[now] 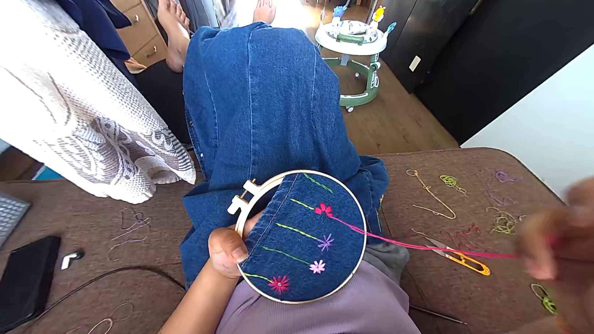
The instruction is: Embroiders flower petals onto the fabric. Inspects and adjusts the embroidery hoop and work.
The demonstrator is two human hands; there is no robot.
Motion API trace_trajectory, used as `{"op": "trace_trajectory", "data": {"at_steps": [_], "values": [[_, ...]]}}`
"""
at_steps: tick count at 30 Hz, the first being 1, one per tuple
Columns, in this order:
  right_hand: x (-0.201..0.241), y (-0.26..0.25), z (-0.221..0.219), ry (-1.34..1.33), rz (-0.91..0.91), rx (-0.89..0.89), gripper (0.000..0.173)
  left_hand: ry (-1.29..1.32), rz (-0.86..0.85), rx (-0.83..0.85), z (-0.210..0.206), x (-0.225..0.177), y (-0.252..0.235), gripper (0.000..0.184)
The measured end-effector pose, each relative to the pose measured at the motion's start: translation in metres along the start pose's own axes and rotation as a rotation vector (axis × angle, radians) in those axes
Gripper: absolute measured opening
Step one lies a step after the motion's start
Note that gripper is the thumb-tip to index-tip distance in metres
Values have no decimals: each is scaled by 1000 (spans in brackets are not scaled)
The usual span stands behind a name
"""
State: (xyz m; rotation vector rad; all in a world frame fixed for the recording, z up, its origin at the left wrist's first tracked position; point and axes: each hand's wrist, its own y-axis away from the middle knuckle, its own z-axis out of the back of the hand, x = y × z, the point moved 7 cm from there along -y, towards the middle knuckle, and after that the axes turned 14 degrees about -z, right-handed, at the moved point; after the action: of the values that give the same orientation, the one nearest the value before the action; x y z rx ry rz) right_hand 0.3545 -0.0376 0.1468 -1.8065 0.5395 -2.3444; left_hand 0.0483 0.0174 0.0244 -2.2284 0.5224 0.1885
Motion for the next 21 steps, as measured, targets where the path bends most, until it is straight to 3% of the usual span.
{"op": "trace_trajectory", "data": {"at_steps": [4, 8, 11, 15, 21], "values": [[-8, 3, -71, 173, 34, 149, 11, 14, -4, -8, 0, 0, 0, 39], [-30, 14, -113, 130, 52, 215, 22, -31, -9, -2, 1, -1, 2, 41], [-32, 18, -125, 210, 154, 163, 11, -38, -8, 1, 2, -1, 3, 40], [-28, 25, -131, 323, 270, 112, 14, -71, -17, 0, 3, -1, 3, 39], [-33, 22, -128, 332, 202, 46, 14, 12, 19, 16, 1, 1, 2, 44]]}}
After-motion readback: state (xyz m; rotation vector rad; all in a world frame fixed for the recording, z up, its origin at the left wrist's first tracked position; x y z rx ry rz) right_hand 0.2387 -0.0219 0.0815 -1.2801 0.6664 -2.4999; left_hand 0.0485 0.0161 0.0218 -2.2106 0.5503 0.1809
